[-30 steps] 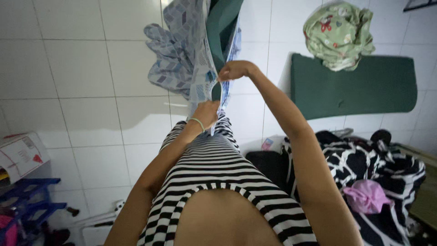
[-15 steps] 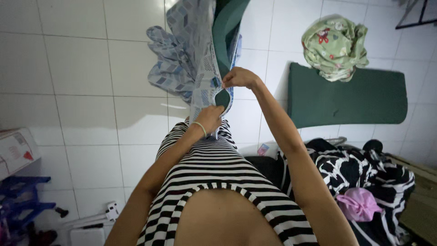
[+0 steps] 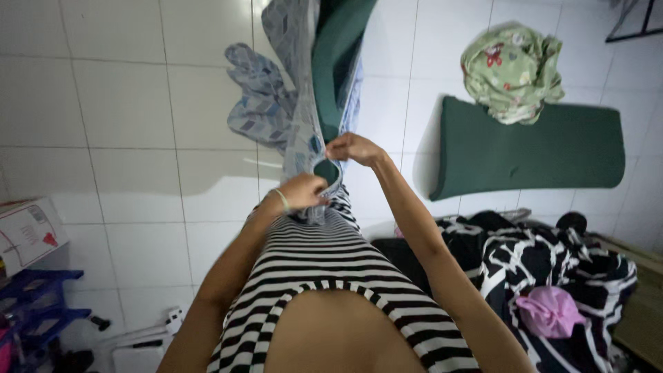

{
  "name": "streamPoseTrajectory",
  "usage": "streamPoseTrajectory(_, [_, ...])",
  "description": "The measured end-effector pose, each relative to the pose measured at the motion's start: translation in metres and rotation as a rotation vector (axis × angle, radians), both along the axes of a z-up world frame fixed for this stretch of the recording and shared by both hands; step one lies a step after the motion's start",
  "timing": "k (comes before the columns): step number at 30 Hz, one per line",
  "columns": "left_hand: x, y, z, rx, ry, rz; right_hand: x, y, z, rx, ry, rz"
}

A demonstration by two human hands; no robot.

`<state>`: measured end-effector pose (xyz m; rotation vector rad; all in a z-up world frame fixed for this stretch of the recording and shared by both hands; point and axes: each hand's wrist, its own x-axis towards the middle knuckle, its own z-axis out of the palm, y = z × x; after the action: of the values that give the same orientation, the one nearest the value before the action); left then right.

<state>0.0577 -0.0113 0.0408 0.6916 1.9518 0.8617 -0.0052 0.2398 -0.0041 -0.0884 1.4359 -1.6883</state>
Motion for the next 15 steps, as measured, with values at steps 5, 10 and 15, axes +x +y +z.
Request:
streamPoseTrajectory(5, [-0.117,-0.012,0.000,0.319,0.763,0.213,-0.016,-0.009,-0.009,0.052,-0.040,-0.213])
streamPoseTrajectory(10, [-0.176,0.031,-0.043,0.548,0.954,0.048,-0.041,0.002,-0.021,0.013,-0.096,-0.253])
streamPoseTrajectory(15, [-0.190,0.053,-0.126,0.511,0.893,-0.087,-0.035,0.007,-0.028,0.071,-0.181,-0.273])
